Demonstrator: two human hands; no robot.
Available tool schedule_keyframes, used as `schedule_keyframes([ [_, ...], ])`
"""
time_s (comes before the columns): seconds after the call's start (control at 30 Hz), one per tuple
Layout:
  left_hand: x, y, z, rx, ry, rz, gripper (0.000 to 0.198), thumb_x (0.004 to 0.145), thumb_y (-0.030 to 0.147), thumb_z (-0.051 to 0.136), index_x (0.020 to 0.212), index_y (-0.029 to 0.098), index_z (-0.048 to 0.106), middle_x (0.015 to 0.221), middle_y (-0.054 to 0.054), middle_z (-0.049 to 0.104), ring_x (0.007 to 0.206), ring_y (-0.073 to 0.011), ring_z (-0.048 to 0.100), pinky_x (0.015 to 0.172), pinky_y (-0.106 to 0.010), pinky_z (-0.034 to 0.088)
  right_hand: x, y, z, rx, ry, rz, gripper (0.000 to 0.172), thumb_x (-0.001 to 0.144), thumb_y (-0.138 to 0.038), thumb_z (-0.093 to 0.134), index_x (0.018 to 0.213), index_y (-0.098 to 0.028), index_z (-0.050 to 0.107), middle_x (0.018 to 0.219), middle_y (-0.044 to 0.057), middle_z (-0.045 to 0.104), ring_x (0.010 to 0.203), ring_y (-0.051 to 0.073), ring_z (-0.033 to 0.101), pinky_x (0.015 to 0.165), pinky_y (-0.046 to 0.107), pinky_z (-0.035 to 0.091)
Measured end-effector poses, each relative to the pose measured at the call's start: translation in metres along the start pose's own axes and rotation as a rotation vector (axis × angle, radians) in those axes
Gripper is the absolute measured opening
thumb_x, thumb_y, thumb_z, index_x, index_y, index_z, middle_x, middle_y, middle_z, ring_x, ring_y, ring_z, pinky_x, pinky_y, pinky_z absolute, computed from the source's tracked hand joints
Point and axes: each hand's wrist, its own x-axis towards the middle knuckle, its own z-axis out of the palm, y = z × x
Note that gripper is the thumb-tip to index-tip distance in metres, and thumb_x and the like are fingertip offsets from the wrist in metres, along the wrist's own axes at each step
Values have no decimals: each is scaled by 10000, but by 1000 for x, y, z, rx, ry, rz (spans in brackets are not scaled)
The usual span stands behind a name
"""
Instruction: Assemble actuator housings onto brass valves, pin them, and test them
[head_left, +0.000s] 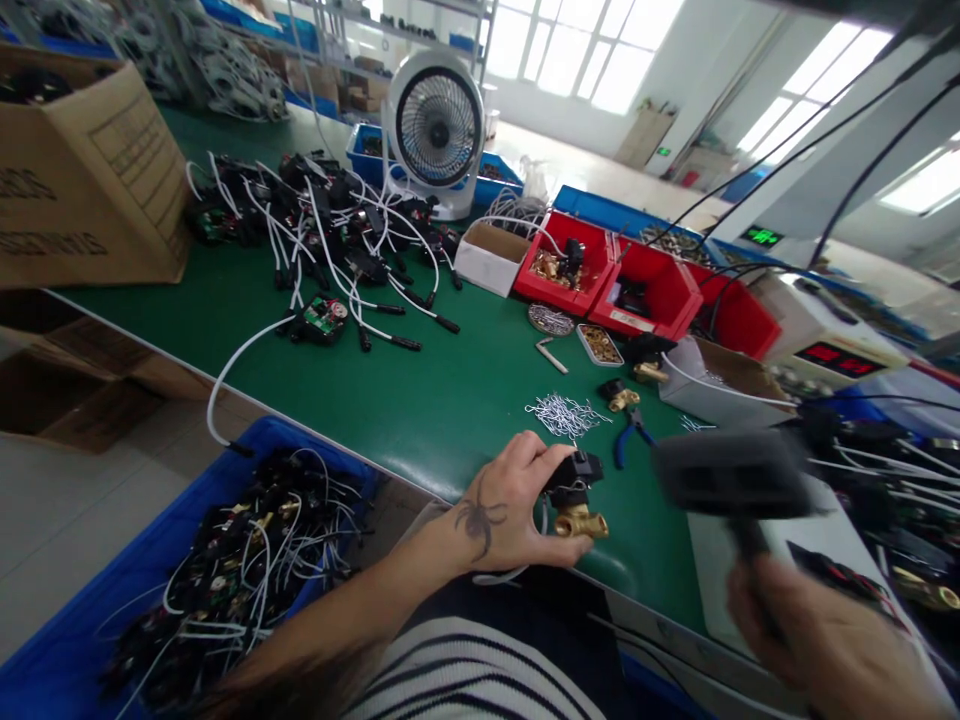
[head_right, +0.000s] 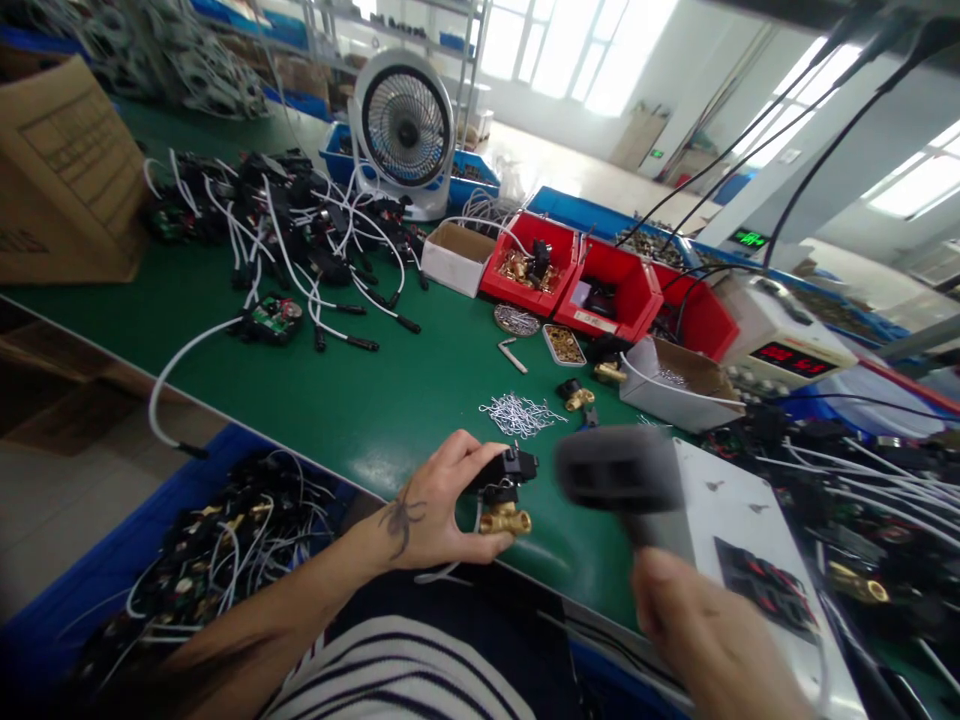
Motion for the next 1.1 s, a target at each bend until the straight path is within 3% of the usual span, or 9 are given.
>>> schedule_keyframes([
  [0.13,-3,2,-1,-58,3,-54,751,654,366,777,1308,167,467,1077,-70,517,979,-220,550,870,-399,530,0,-15,7,178,-144,6,630,797,-784,406,553,-213,514,453,-23,371,400,115,330,353,245,267],
  [0.2,-5,4,1,-106,42,-92,705,653,352,790,1253,174,466,1097,-68,535,1022,-224,549,902,-411,521,6,-28,4,271,-75,19,527,764,-726,540,796,-213,658,502,-42,410,417,112,345,371,234,297],
  [0.3,-7,6,5,-174,99,-152,528,646,339,802,1056,187,506,1085,-56,559,1017,-221,555,887,-409,526,20,-42,2,340,-73,-1,607,722,-594,681,1200,-223,638,603,-34,549,518,152,512,483,246,453],
  [0.37,-8,6,6,-210,94,-189,482,649,332,802,1016,192,523,1069,-49,570,1001,-222,565,878,-412,529,31,-46,8,364,-173,-51,610,722,-556,705,1220,-209,649,716,8,655,699,215,637,649,301,546],
  [0.47,-7,5,6,-246,75,-198,532,671,344,794,1117,205,541,1104,-50,578,1045,-235,571,932,-435,512,44,-46,20,438,-285,-117,593,717,-551,728,1187,-192,681,946,61,727,976,290,661,898,392,531],
  [0.57,-5,5,6,-257,68,-180,546,670,338,795,1146,201,566,1128,-59,580,1061,-242,575,946,-434,510,51,-44,27,514,-341,-126,641,698,-542,754,1222,-183,664,1068,84,723,1048,309,649,963,429,503],
  [0.8,-4,7,6,-285,67,-158,529,662,295,799,1131,160,594,1160,-89,573,1091,-248,565,967,-429,506,57,-41,27,577,-384,-193,571,715,-502,766,1186,-192,681,1124,98,710,1043,304,656,947,426,518],
  [0.97,-6,8,5,-281,49,-182,441,683,292,783,1065,173,598,1178,-80,558,1064,-233,568,964,-428,506,57,-45,28,604,-393,-202,456,731,-497,760,1082,-210,709,1014,65,722,995,262,666,890,353,537],
  [1.1,-7,8,4,-237,48,-207,542,668,324,803,1116,179,535,1135,-70,562,1061,-229,565,933,-421,520,42,-38,17,614,-195,-207,533,761,-698,624,963,-208,677,584,-12,569,554,156,572,487,240,477],
])
